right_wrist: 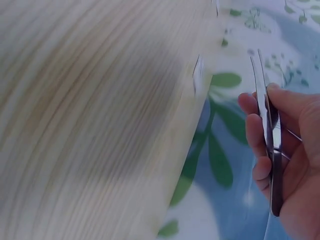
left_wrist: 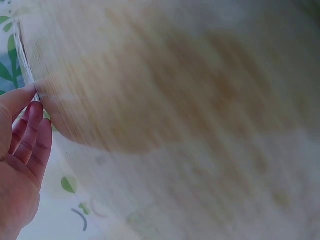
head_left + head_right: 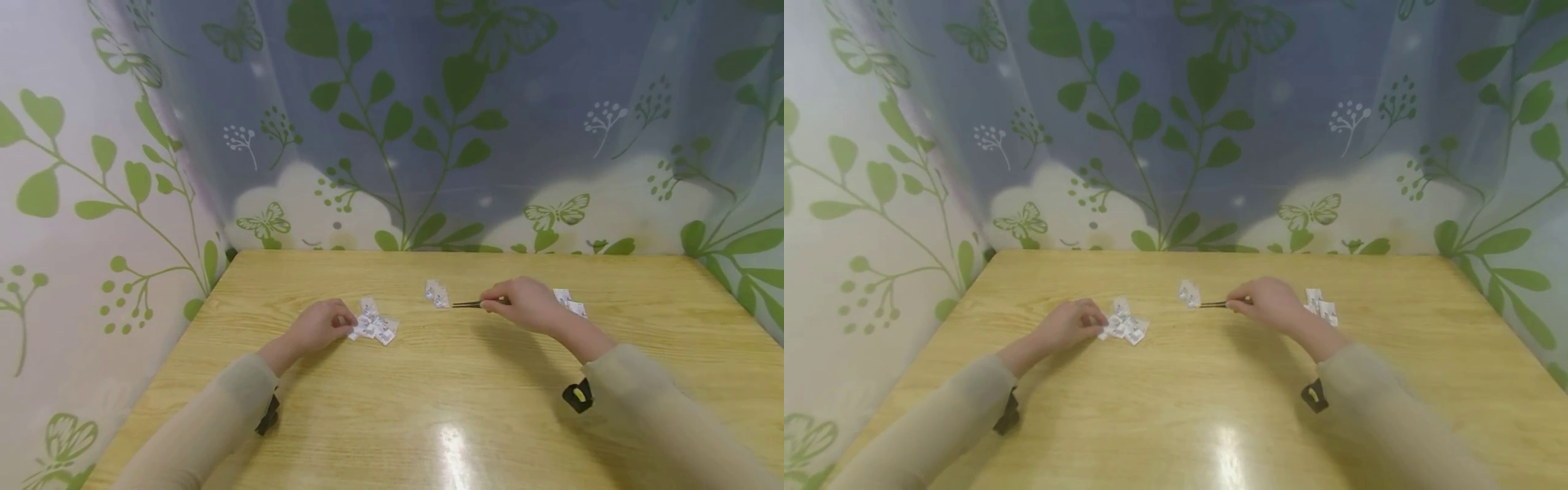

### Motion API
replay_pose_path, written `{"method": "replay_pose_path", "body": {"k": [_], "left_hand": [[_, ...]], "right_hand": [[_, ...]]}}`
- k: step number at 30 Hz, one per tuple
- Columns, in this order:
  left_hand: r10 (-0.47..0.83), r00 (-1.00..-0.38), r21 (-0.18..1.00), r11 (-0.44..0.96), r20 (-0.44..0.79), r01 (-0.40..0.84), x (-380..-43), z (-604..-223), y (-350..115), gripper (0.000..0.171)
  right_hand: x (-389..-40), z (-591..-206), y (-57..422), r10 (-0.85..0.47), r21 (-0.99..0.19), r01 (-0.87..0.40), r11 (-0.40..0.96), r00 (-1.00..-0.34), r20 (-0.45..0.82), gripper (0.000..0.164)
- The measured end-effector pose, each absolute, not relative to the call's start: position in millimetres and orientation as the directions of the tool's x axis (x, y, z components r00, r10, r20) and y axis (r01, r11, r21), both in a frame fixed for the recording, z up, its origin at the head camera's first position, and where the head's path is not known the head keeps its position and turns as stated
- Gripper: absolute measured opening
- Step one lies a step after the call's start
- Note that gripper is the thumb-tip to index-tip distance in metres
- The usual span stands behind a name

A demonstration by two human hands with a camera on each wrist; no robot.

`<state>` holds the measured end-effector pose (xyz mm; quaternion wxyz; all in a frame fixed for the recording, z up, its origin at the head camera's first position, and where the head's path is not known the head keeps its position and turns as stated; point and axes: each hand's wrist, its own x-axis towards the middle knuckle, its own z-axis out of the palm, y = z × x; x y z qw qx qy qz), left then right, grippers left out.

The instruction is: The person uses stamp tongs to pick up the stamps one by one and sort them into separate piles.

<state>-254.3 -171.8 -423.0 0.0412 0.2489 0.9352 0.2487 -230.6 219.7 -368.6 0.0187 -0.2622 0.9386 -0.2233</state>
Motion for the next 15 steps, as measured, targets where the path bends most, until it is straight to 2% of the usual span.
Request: {"method": "replay_pose_path", "body": {"k": [9, 15], "left_hand": [[0.486, -0.872, 0.481, 0.752, 0.055, 0.45, -254.1, -421.1, -170.1, 0.007], [0.475, -0.879, 0.479, 0.763, 0.038, 0.433, -252.8, -420.6, -171.5, 0.007]], "right_hand": [[-248.7, -382.5, 162.5, -0.592, -0.383, -0.589, 0.711, -0.796, 0.126, 0.021], [-255.0, -392.9, 127.7, -0.652, -0.311, -0.646, 0.697, -0.752, 0.099, 0.02]]}}
